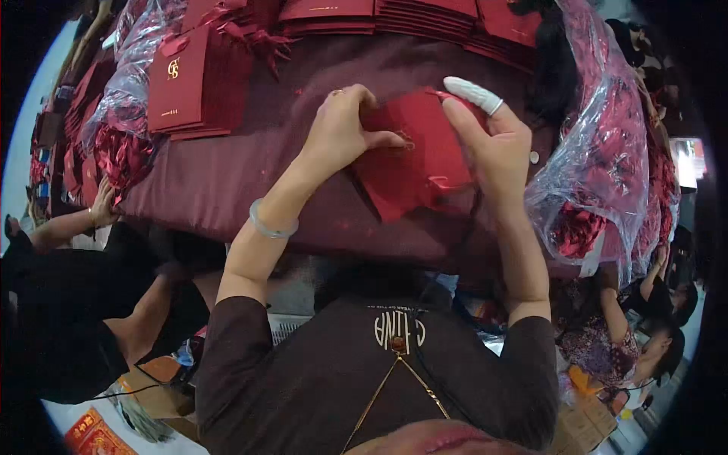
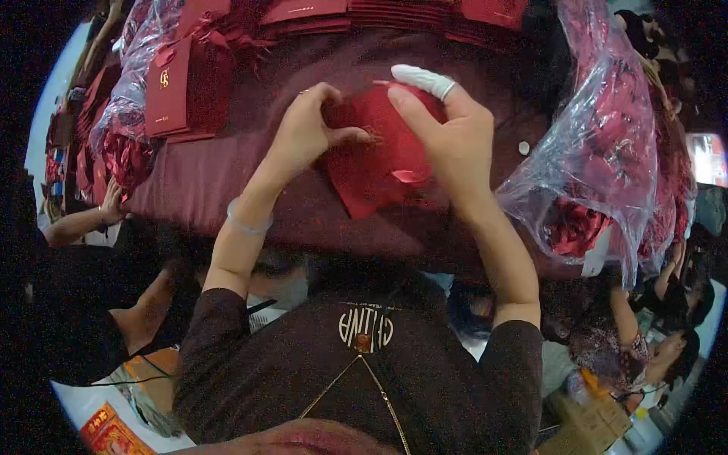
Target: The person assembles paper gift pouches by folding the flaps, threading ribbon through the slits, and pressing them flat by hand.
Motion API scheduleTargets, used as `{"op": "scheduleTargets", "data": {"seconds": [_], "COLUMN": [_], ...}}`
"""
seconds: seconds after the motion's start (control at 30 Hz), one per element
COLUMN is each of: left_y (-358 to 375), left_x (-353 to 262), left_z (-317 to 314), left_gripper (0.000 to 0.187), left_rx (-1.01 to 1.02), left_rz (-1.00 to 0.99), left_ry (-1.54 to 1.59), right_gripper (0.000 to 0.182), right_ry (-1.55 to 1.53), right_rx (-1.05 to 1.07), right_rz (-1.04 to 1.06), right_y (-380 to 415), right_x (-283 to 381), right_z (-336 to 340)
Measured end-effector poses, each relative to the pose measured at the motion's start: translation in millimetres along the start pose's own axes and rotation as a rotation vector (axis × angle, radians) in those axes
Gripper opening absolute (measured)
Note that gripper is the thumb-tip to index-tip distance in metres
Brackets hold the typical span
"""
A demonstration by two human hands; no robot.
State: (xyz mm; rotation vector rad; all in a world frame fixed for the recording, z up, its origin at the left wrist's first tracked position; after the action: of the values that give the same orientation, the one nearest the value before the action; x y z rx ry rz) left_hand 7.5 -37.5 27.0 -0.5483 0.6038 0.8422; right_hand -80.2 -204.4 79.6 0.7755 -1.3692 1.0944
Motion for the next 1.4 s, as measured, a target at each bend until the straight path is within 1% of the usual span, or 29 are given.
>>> {"op": "scheduleTargets", "data": {"seconds": [0.03, 0.07, 0.13, 0.17, 0.23, 0.27, 0.3, 0.33, 0.37, 0.4, 0.47, 0.5, 0.53, 0.6, 0.63, 0.67, 0.73, 0.8, 0.83, 0.87, 0.93, 0.97, 1.1, 1.27, 1.37, 1.4], "left_y": [1, 1, 2, 4, 6, 6, 7, 6, 6, 7, 6, 4, 3, -1, -2, -3, -4, -2, -3, -3, -4, -5, -5, -5, -3, -4], "left_x": [2, 5, 7, 9, 9, 8, 10, 11, 11, 10, 8, 8, 9, 16, 21, 23, 25, 22, 22, 22, 27, 27, 27, 25, 23, 25], "left_z": [-4, -1, -10, -10, -2, -2, -3, -3, -3, -4, -3, -2, -4, -6, -11, -13, -13, -10, -8, -7, -5, -4, -5, -6, -13, -16], "left_gripper": [0.052, 0.052, 0.046, 0.044, 0.045, 0.045, 0.045, 0.045, 0.044, 0.044, 0.043, 0.038, 0.038, 0.031, 0.027, 0.027, 0.028, 0.030, 0.032, 0.032, 0.033, 0.034, 0.031, 0.023, 0.021, 0.022], "left_rx": [0.067, 0.059, 0.323, 0.431, 0.594, 0.580, 0.577, 0.567, 0.557, 0.558, 0.543, 0.536, 0.532, 0.447, 0.434, 0.424, 0.396, 0.399, 0.404, 0.402, 0.410, 0.411, 0.394, 0.456, 0.423, 0.410], "left_rz": [0.058, 0.074, 0.113, 0.098, 0.136, 0.074, 0.086, 0.058, 0.026, 0.031, 0.034, 0.075, 0.075, 0.138, 0.166, 0.168, 0.160, 0.182, 0.201, 0.200, 0.261, 0.275, 0.277, 0.247, 0.225, 0.248], "left_ry": [0.065, 0.065, 0.394, 0.499, 0.473, 0.451, 0.461, 0.402, 0.340, 0.345, 0.284, 0.269, 0.274, 0.570, 0.602, 0.606, 0.738, 0.771, 0.804, 0.806, 0.879, 0.907, 0.924, 0.921, 0.936, 0.958], "right_gripper": [0.025, 0.025, 0.024, 0.022, 0.022, 0.021, 0.020, 0.020, 0.020, 0.020, 0.019, 0.019, 0.018, 0.016, 0.014, 0.014, 0.013, 0.013, 0.012, 0.012, 0.012, 0.012, 0.012, 0.013, 0.014, 0.014], "right_ry": [0.012, 0.020, -0.017, 0.067, 0.049, 0.024, 0.045, 0.047, 0.022, -0.002, 0.057, 0.078, 0.102, 0.080, 0.105, 0.155, 0.230, 0.283, 0.335, 0.337, 0.412, 0.479, 0.473, 0.485, 0.535, 0.535], "right_rx": [0.014, 0.041, 0.083, 0.095, 0.118, 0.129, 0.111, 0.118, 0.101, 0.082, 0.053, 0.015, -0.023, -0.077, -0.051, -0.033, 0.015, 0.044, 0.043, 0.045, 0.068, 0.078, 0.119, 0.087, 0.082, 0.083], "right_rz": [-0.071, -0.104, -0.184, -0.145, -0.185, -0.213, -0.228, -0.236, -0.280, -0.325, -0.294, -0.232, -0.171, -0.018, 0.022, 0.024, 0.041, 0.072, 0.145, 0.146, 0.201, 0.303, 0.339, 0.407, 0.425, 0.427], "right_y": [1, 1, 7, 5, 3, 2, 2, 2, 2, 3, 1, 1, 1, 2, 3, 3, 7, 9, 9, 9, 11, 11, 11, 12, 13, 12], "right_x": [-15, -27, -49, -58, -72, -77, -75, -73, -73, -72, -62, -53, -44, -31, -20, -23, -34, -42, -42, -42, -38, -31, -27, -17, -11, -11], "right_z": [-7, -12, -20, -21, -20, -20, -19, -20, -20, -20, -16, -13, -11, -5, -7, -8, -12, -19, -21, -22, -24, -26, -25, -24, -26, -26]}}
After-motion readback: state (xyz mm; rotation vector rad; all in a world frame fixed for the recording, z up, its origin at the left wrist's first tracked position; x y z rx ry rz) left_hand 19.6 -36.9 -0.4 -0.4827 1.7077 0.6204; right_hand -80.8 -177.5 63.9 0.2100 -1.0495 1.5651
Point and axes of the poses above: each hand's wrist, its own y-axis away from the middle knuckle, its own z-axis out of the back of the hand, x = y × z, the point moved 5 cm from there along -y, towards the middle knuckle, and after that the axes turned 2 degrees about x, right-handed, at the moved point
